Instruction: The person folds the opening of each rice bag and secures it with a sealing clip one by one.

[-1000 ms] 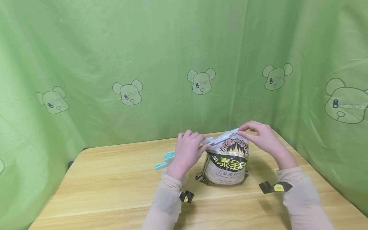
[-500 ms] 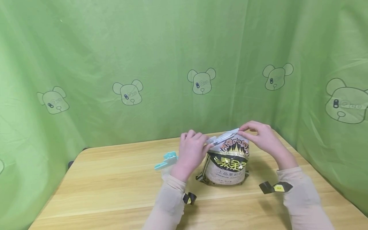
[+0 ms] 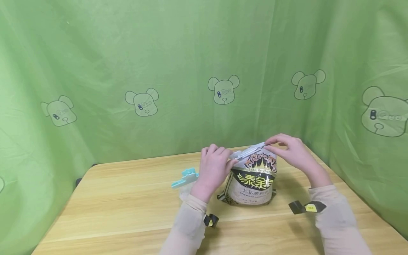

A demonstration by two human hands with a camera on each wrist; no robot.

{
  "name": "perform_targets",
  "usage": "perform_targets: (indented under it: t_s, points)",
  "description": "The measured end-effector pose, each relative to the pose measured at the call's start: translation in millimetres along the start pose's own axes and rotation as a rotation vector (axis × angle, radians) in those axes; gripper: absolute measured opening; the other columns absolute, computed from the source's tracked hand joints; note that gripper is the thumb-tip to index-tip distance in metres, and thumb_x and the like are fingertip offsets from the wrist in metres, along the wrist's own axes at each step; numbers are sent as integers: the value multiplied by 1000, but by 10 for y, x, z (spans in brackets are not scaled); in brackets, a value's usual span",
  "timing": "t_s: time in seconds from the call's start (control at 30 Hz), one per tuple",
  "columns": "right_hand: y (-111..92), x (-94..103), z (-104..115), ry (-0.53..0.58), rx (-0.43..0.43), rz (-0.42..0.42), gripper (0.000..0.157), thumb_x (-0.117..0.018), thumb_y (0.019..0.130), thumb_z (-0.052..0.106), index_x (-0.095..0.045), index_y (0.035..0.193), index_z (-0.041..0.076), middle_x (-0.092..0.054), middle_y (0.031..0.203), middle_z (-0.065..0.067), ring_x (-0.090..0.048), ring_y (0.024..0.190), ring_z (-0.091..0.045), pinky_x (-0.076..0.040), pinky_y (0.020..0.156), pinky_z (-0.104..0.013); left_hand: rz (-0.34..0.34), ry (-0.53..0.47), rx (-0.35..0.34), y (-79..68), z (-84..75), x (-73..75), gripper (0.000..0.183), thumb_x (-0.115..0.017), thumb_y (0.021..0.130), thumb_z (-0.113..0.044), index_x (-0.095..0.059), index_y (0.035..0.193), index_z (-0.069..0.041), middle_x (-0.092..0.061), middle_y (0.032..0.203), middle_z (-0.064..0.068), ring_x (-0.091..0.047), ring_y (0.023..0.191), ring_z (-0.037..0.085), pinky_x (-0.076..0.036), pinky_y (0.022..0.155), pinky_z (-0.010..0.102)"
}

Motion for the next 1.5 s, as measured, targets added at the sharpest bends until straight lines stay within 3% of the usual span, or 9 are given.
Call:
perform_targets:
  t_s: [0.27, 0.6, 0.97, 1.5]
  points:
    - [-10, -24, -124, 4, -5, 58, 34, -62, 95, 26, -64, 121, 4, -64, 121, -23, -57, 114, -41, -44, 96, -65, 19, -13, 11, -2, 11, -9, 26, -66, 89, -44, -70, 105, -23, -73, 97, -10, -51, 85, 10, -41, 83, 29]
    - [-9, -58, -214, 12, -34, 95, 36, -60, 96, 29, -62, 122, 3, -65, 121, -21, -58, 114, -40, -45, 97, -64, 23, -13, 16, 2, 20, -19, 27, -64, 89, -45, -70, 105, -24, -73, 98, -10, -51, 85, 9, -41, 84, 29]
    - [17, -57, -217, -4, -34, 60, 34, -60, 96, 29, -63, 118, 3, -66, 117, -21, -60, 110, -39, -46, 96, -63, -41, -4, 17, -2, -23, 2, 28, -65, 89, -44, -70, 104, -22, -73, 96, -10, -52, 84, 10, -42, 86, 30]
    - [21, -41, -129, -15, -17, 37, 31, -62, 95, 28, -65, 115, 4, -68, 113, -21, -61, 108, -40, -45, 95, -64, -84, -7, 18, -3, -91, 8, 25, -65, 90, -42, -69, 104, -22, -72, 96, -10, -50, 83, 8, -39, 83, 27]
Point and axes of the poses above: each hand's wrist, its own y-axis towards the middle knuckle, its own x-axis out of the back of the hand, z = x × y, the point moved 10 cm from there along y, towards the middle knuckle
